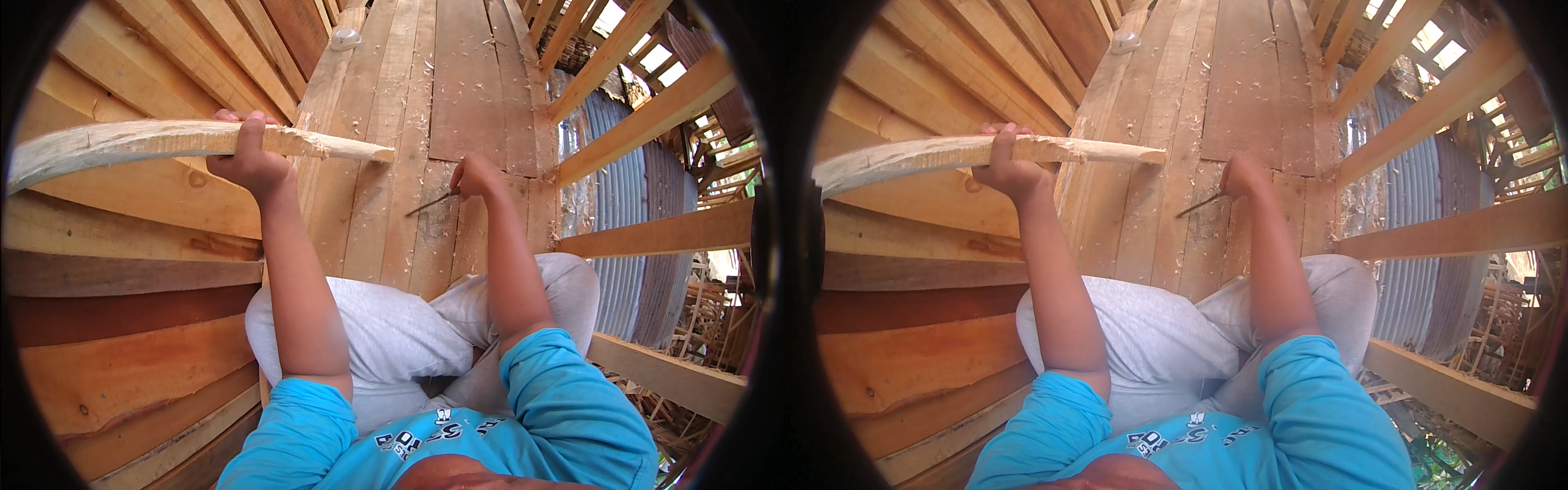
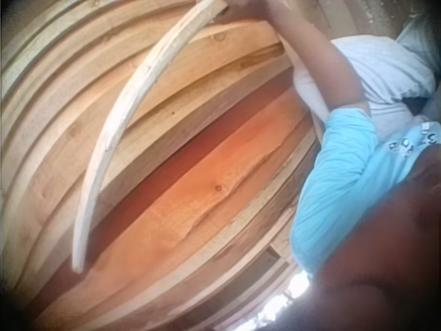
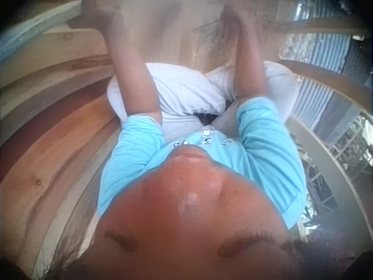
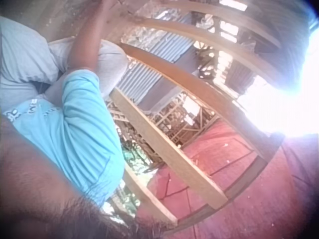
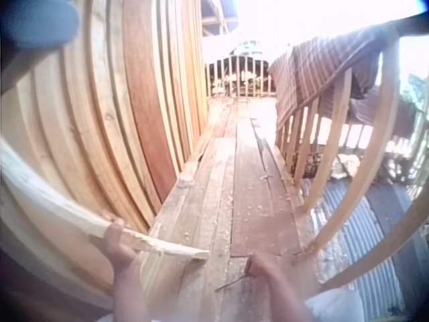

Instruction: The person sits on a wooden floor and uses a knife to carve a long piece of wood, removing shavings and shaping the surface. The person holds the wood with one hand and carves with the other, occasionally adjusting the wood's position.

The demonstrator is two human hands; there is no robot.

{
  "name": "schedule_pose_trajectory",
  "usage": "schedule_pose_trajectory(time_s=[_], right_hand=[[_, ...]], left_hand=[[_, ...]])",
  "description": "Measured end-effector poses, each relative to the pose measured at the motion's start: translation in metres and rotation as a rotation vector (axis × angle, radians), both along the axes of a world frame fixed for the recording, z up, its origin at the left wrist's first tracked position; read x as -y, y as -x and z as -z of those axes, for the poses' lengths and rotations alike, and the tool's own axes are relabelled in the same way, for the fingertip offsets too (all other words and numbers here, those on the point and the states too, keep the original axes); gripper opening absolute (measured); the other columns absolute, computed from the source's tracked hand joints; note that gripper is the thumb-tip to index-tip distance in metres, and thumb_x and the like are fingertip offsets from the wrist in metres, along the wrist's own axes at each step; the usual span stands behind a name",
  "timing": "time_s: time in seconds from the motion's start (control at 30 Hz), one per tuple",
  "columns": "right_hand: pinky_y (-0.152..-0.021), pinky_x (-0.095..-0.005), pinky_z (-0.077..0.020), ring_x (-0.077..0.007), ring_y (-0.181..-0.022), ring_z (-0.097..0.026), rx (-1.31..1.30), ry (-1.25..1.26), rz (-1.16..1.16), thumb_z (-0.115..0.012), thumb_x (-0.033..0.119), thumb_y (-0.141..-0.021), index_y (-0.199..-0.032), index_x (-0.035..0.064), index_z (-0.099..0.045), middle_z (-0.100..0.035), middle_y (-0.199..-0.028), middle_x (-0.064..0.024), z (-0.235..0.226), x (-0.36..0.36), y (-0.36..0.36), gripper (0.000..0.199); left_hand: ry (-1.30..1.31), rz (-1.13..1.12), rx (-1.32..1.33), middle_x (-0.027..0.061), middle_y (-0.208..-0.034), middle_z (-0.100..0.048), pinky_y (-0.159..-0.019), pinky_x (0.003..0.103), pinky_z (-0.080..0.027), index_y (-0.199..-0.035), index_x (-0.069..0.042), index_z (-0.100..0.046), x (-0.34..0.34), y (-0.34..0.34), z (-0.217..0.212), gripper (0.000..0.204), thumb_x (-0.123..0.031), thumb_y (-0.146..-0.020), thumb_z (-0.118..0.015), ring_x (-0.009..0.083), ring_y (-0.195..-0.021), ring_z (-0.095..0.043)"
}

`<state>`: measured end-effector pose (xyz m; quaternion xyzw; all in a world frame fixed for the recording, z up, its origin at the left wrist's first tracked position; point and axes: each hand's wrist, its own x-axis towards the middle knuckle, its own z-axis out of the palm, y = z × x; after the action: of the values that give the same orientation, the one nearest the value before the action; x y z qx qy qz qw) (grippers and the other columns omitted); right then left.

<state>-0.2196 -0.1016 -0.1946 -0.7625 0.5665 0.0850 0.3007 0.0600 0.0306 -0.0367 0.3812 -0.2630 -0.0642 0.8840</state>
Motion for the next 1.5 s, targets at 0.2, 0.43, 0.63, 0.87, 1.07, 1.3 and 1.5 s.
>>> schedule_pose_trajectory(time_s=[0.2,0.43,0.63,0.87,1.07,1.3,1.5], right_hand=[[-0.072,-0.0344,-0.0557,-0.0181,-0.076,-0.072,0.263,0.058,0.079,-0.089,0.007,-0.062,-0.094,0.0082,-0.080,-0.077,-0.086,-0.0070,-0.003,0.015,0.021,0.033],[-0.073,-0.0331,-0.0548,-0.0175,-0.078,-0.071,-0.058,-0.343,-0.415,-0.090,0.005,-0.062,-0.095,0.0128,-0.080,-0.077,-0.088,-0.0019,0.020,-0.017,-0.003,0.036],[-0.078,-0.0354,-0.0561,-0.0207,-0.089,-0.073,0.207,0.384,0.407,-0.087,0.013,-0.067,-0.095,0.0109,-0.080,-0.077,-0.095,-0.0104,0.018,0.015,0.035,0.028],[-0.074,-0.0317,-0.0550,-0.0161,-0.079,-0.070,0.110,-0.382,-0.435,-0.088,0.007,-0.067,-0.099,0.0076,-0.079,-0.077,-0.090,-0.0077,0.014,-0.023,-0.002,0.033],[-0.072,-0.0335,-0.0552,-0.0183,-0.080,-0.072,0.291,0.181,0.049,-0.084,0.009,-0.071,-0.101,0.0108,-0.079,-0.077,-0.090,-0.0089,0.026,-0.018,-0.007,0.030],[-0.077,-0.0314,-0.0559,-0.0173,-0.084,-0.073,0.208,-0.290,-0.399,-0.085,0.008,-0.071,-0.102,0.0090,-0.079,-0.078,-0.094,-0.0067,0.016,-0.036,-0.020,0.032],[-0.078,-0.0354,-0.0557,-0.0195,-0.083,-0.073,0.334,0.441,0.277,-0.086,0.013,-0.072,-0.104,0.0071,-0.077,-0.077,-0.093,-0.0105,0.048,-0.033,-0.030,0.034]], left_hand=[[0.004,-0.009,0.011,0.0059,-0.068,-0.054,-0.063,0.033,-0.051,-0.086,-0.004,-0.050,-0.001,-0.001,0.002,0.021,0.007,-0.073,-0.062,0.0179,-0.057,-0.055],[-0.001,0.003,0.009,0.0063,-0.068,-0.055,-0.063,0.033,-0.052,-0.087,-0.004,-0.050,-0.001,-0.002,0.003,0.021,0.007,-0.073,-0.062,0.0188,-0.058,-0.058],[0.002,0.012,0.000,0.0067,-0.069,-0.056,-0.064,0.033,-0.052,-0.088,-0.004,-0.051,0.001,-0.001,0.001,0.023,0.007,-0.072,-0.063,0.0192,-0.059,-0.059],[0.018,0.002,0.010,0.0066,-0.069,-0.056,-0.065,0.033,-0.052,-0.087,-0.004,-0.050,0.000,-0.004,0.004,0.024,0.009,-0.072,-0.063,0.0189,-0.060,-0.059],[0.001,0.008,0.052,0.0069,-0.070,-0.056,-0.065,0.033,-0.053,-0.086,-0.004,-0.049,-0.001,-0.002,0.005,0.025,0.009,-0.071,-0.064,0.0190,-0.060,-0.060],[-0.031,0.065,0.093,0.0070,-0.073,-0.052,-0.063,0.035,-0.053,-0.092,-0.005,-0.049,-0.004,0.015,-0.006,0.026,0.006,-0.071,-0.060,0.0198,-0.062,-0.056],[-0.002,0.156,0.156,0.0068,-0.072,-0.051,-0.065,0.036,-0.053,-0.094,-0.005,-0.048,-0.002,0.042,-0.017,0.028,0.006,-0.071,-0.060,0.0205,-0.065,-0.056]])
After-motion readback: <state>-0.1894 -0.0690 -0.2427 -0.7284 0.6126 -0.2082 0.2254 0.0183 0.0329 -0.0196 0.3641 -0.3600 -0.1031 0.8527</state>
